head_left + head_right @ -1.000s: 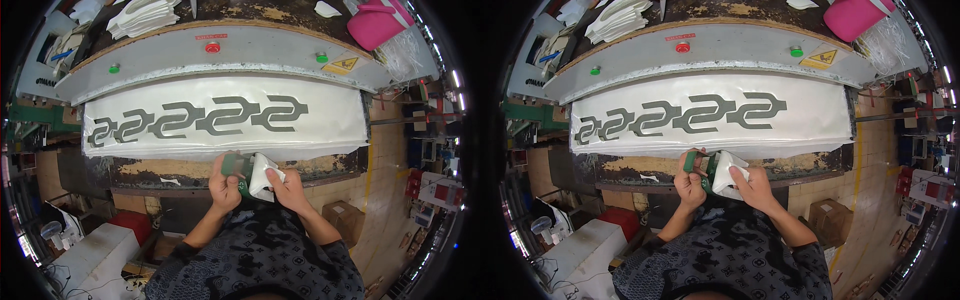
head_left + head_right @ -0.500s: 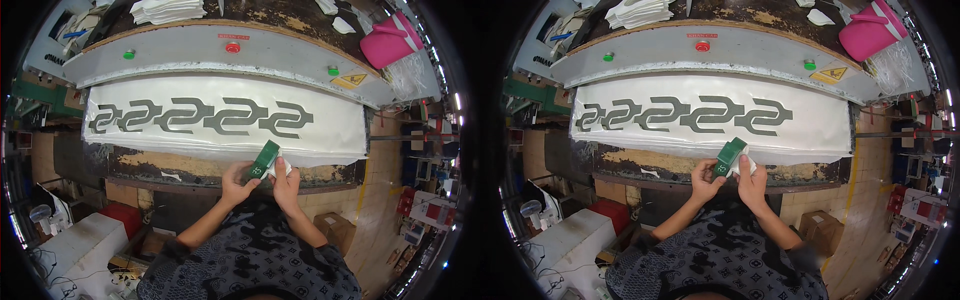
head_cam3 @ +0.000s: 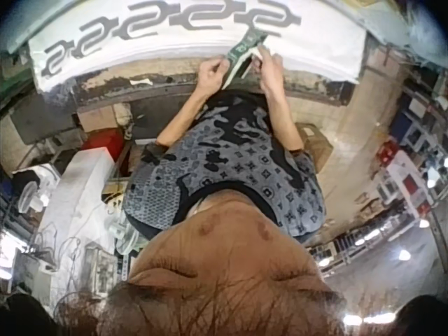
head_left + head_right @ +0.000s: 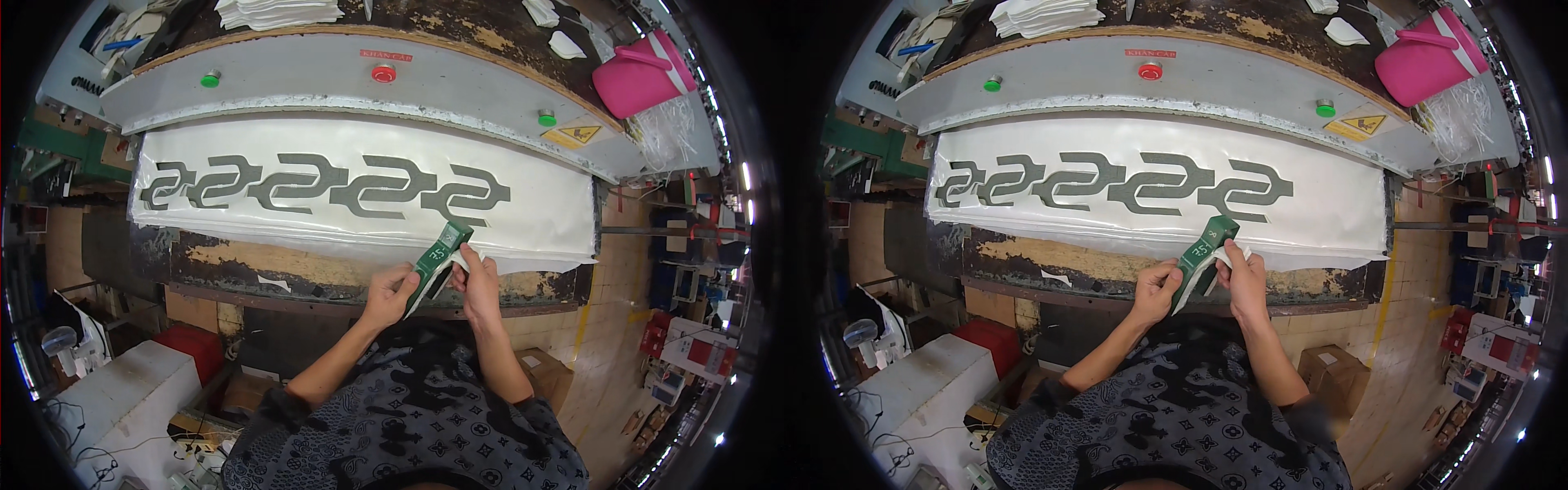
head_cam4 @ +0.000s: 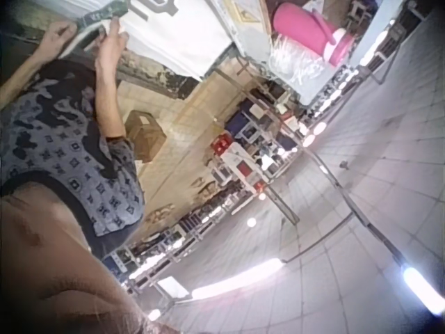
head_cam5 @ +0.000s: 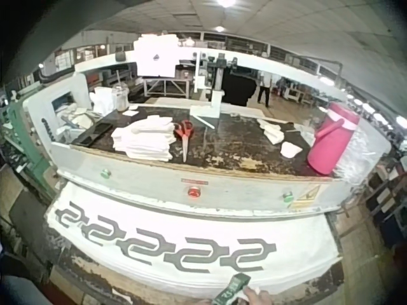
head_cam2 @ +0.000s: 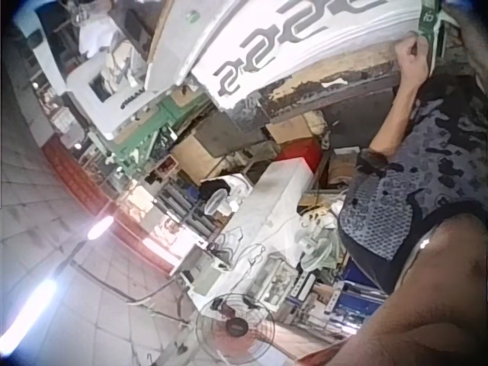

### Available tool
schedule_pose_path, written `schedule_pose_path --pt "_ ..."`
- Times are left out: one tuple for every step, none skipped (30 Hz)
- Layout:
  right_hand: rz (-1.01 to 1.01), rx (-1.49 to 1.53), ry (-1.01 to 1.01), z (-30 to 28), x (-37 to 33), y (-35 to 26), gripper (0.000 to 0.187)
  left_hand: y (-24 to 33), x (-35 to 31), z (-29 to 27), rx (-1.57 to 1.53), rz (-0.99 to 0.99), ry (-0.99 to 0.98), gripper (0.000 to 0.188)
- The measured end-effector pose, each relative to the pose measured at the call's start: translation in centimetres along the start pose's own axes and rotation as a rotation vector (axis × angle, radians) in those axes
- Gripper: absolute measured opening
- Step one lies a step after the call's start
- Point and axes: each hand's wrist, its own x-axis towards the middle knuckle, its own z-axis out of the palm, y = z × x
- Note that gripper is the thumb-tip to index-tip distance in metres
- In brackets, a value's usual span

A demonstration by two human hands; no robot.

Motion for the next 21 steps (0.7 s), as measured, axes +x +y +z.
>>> schedule_pose_path --pt "0.005 -0.014 -0.019 -0.5 0.3 0.3 0.034 0.1 0.0 0.0 -0.023 -0.023 -0.025 0.039" --pt "0.011 -0.027 -0.037 -0.7 0.3 0.4 0.034 0.0 0.0 0.0 -0.066 -0.075 -0.022 0.039" --pt "0.013 -0.019 -0.027 -0.7 0.2 0.6 0.031 -0.1 -0.1 0.1 -0.108 -0.127 -0.019 0.040" --pt "0.014 -0.010 -0.017 -0.5 0.2 0.7 0.029 -0.3 -0.1 0.3 -0.150 -0.180 -0.015 0.041" --pt "0.014 -0.001 -0.007 -0.4 0.2 0.7 0.027 -0.5 -0.3 0.6 -0.194 -0.195 -0.010 0.041" --pt "0.018 0.009 -0.005 -0.4 0.3 0.8 0.027 -0.8 -0.5 1.0 -0.238 -0.210 -0.004 0.042" --pt "0.023 0.019 -0.003 -0.5 0.5 0.9 0.027 -1.0 -0.6 1.2 -0.281 -0.226 0.001 0.042" --pt "0.028 0.027 -0.001 -0.6 0.6 1.1 0.028 -1.1 -0.6 1.1 -0.341 -0.292 0.005 0.041" --pt "0.038 0.027 0.006 -0.7 0.4 1.0 0.028 -1.3 -0.7 0.9 -0.400 -0.359 0.009 0.041" --pt "0.048 0.027 0.014 -0.9 0.1 0.9 0.028 -1.4 -0.7 0.8 -0.458 -0.426 0.013 0.040" --pt "0.059 0.026 0.023 -1.0 -0.1 0.9 0.028 -1.5 -0.6 0.7 -0.396 -0.403 0.017 0.041" --pt "0.051 0.056 0.029 -1.1 -0.3 0.9 0.028 -1.5 -0.5 0.7 -0.333 -0.379 0.020 0.042" --pt "0.043 0.086 0.035 -1.1 -0.4 1.0 0.028 -1.6 -0.5 0.7 -0.271 -0.355 0.023 0.043" --pt "0.031 0.118 0.040 -1.0 -0.4 1.1 0.028 -1.9 -0.4 0.8 -0.226 -0.314 0.046 0.043" --pt "0.028 0.136 0.055 -0.8 -0.4 1.2 0.028 -2.3 -0.3 1.0 -0.182 -0.271 0.070 0.044" --pt "0.025 0.154 0.071 -0.6 -0.4 1.3 0.028 -2.7 -0.3 1.1 -0.139 -0.228 0.093 0.045" --pt "0.024 0.171 0.085 -0.4 -0.4 1.4 0.027 -2.6 -0.2 1.1 -0.123 -0.213 0.072 0.047" --pt "0.024 0.159 0.070 -0.6 -0.2 1.4 0.028 -2.6 -0.1 1.1 -0.108 -0.198 0.052 0.048" --pt "0.024 0.146 0.054 -0.9 0.0 1.3 0.028 -2.6 0.0 1.1 -0.094 -0.182 0.033 0.050" --pt "0.024 0.132 0.032 -1.1 0.2 1.1 0.028 -2.6 0.1 0.9 -0.135 -0.232 -0.006 0.050" --pt "0.039 0.111 0.022 -1.3 0.4 1.0 0.029 -2.6 0.3 0.6 -0.176 -0.280 -0.043 0.050"
